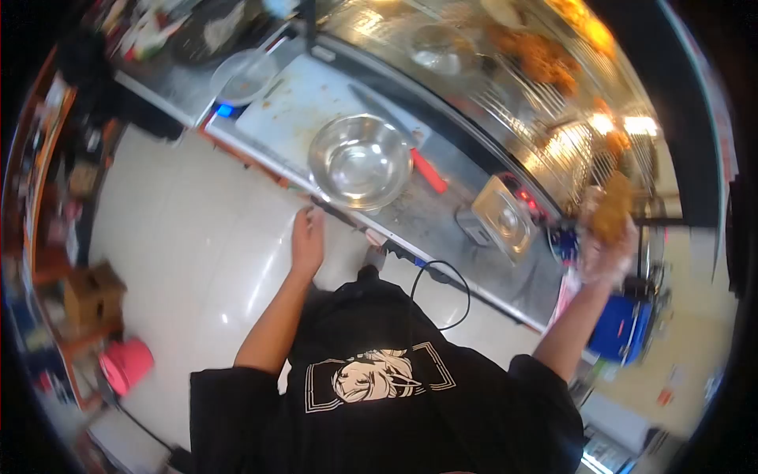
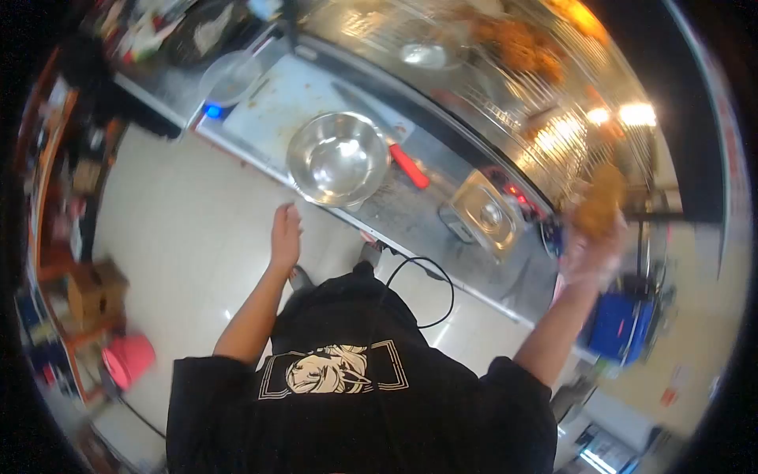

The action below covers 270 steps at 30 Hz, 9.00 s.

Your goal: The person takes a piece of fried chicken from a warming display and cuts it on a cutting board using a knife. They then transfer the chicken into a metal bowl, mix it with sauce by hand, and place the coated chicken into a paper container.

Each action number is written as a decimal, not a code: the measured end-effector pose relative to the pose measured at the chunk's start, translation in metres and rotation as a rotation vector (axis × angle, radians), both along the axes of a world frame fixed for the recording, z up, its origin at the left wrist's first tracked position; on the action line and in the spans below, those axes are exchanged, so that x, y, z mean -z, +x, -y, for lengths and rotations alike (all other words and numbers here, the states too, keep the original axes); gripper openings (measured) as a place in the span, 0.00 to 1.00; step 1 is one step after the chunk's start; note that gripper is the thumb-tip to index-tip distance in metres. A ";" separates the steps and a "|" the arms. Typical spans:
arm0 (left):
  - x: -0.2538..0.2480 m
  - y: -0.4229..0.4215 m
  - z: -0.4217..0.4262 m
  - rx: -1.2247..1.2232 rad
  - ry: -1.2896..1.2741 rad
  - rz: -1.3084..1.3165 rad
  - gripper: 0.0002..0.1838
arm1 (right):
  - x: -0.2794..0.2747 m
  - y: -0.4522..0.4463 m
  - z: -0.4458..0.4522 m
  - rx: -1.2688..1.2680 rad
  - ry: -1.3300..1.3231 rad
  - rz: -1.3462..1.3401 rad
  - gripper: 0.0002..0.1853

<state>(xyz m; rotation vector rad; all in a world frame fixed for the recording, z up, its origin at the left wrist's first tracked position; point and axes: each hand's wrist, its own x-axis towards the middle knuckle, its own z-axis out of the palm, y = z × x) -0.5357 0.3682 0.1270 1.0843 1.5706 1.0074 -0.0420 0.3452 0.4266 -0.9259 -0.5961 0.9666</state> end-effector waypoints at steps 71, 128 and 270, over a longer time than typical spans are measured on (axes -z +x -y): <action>-0.075 -0.114 -0.312 1.194 0.510 -0.560 0.38 | 0.218 -0.399 -0.079 -0.111 -1.575 1.138 0.24; -0.039 -0.001 -0.353 0.908 0.173 -0.729 0.26 | 0.192 -0.426 -0.156 -0.336 -1.320 0.979 0.34; -0.067 -0.005 -0.216 0.762 0.141 -1.054 0.51 | 0.186 -0.369 -0.063 -0.486 -1.209 0.879 0.38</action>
